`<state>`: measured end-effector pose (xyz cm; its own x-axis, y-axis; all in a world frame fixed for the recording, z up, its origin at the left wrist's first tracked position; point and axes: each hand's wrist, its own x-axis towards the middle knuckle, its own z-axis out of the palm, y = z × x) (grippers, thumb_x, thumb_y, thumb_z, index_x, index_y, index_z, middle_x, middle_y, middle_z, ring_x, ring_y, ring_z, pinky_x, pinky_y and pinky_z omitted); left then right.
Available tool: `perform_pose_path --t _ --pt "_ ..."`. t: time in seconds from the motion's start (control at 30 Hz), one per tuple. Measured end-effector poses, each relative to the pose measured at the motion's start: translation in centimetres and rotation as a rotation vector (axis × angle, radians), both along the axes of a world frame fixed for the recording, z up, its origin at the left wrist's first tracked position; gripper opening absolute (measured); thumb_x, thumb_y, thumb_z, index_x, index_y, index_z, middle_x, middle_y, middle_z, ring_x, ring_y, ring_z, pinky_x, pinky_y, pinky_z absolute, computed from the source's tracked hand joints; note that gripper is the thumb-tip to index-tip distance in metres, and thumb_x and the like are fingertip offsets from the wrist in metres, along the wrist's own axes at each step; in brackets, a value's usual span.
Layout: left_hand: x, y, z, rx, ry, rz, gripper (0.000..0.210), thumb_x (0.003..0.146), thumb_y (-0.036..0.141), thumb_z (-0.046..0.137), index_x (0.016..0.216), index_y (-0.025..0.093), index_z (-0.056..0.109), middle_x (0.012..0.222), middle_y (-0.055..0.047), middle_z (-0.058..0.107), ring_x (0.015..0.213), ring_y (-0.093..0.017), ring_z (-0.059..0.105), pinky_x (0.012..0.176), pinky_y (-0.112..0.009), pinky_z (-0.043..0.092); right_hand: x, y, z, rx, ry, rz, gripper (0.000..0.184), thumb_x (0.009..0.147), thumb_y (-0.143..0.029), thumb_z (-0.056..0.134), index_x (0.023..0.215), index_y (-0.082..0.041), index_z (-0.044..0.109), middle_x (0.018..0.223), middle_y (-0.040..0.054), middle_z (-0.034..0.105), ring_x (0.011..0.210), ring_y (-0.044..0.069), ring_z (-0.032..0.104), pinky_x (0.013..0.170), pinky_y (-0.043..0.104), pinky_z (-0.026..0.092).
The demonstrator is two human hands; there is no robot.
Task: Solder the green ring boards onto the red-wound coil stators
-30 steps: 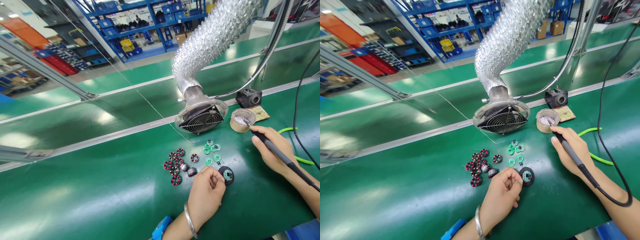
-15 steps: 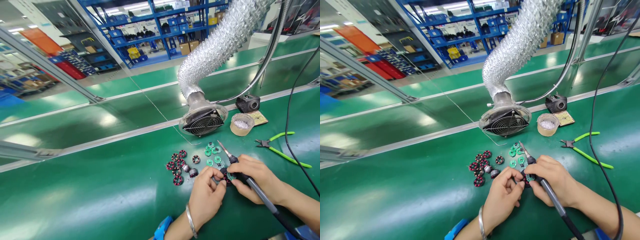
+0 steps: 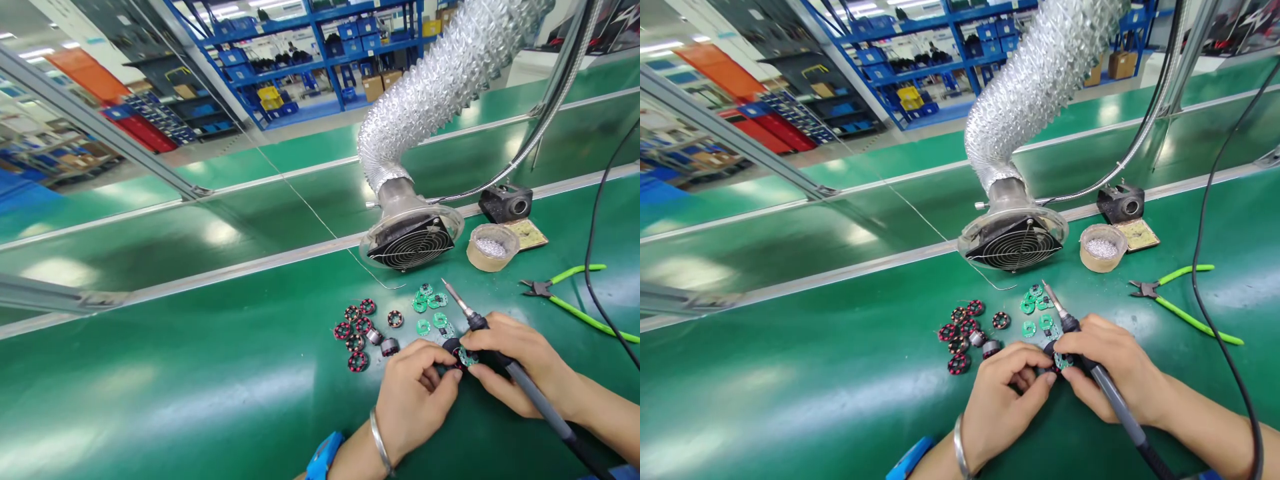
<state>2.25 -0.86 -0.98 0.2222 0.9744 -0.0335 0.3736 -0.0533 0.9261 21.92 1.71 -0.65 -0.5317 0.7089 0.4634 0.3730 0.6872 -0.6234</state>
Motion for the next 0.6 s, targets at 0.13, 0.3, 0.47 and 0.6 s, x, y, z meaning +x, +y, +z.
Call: perform_pose_path --t 0.13,0.3,0.47,0.6 --pt "-0.6 -0.1 0.2 0.033 0.003 -0.060 0.012 0.079 0.015 0.062 0.080 0.016 0.074 0.083 -0.008 0.071 0.056 -0.011 0.058 0.051 -0.019 0.047 -0.2 -0.1 0.0 0.003 -0.003 0.042 0.027 0.086 -0.008 0.053 0.111 -0.019 0.053 0.078 0.0016 0.059 0.067 0.015 0.050 0.061 0.029 0.041" --pt "-0.9 0.1 -0.2 0.051 0.019 -0.055 0.010 0.079 0.011 0.059 0.078 0.016 0.068 0.077 -0.004 0.067 0.052 -0.009 0.055 0.048 -0.017 0.047 -0.5 -0.2 -0.1 -0.025 -0.024 0.059 0.030 0.085 -0.005 0.053 0.111 -0.019 0.054 0.079 0.0017 0.058 0.070 0.015 0.049 0.062 0.029 0.040" --pt "-0.8 -0.1 -1.0 0.372 0.008 -0.151 0.024 0.080 0.008 0.058 0.099 0.019 0.066 0.093 -0.006 0.066 0.073 -0.013 0.065 0.067 -0.022 0.056 -0.5 -0.2 -0.3 -0.051 -0.054 0.062 0.027 0.088 -0.008 0.053 0.112 -0.020 0.055 0.081 0.0020 0.059 0.071 0.015 0.049 0.062 0.026 0.040" --pt "-0.3 -0.3 -1.2 0.572 0.269 -0.152 0.010 0.082 0.015 0.064 0.090 0.020 0.066 0.107 -0.008 0.067 0.085 -0.019 0.067 0.074 -0.031 0.057 0.0 0.2 -0.4 -0.087 -0.069 0.082 0.019 0.093 -0.011 0.051 0.109 -0.021 0.056 0.081 0.0021 0.061 0.071 0.014 0.052 0.062 0.024 0.043"
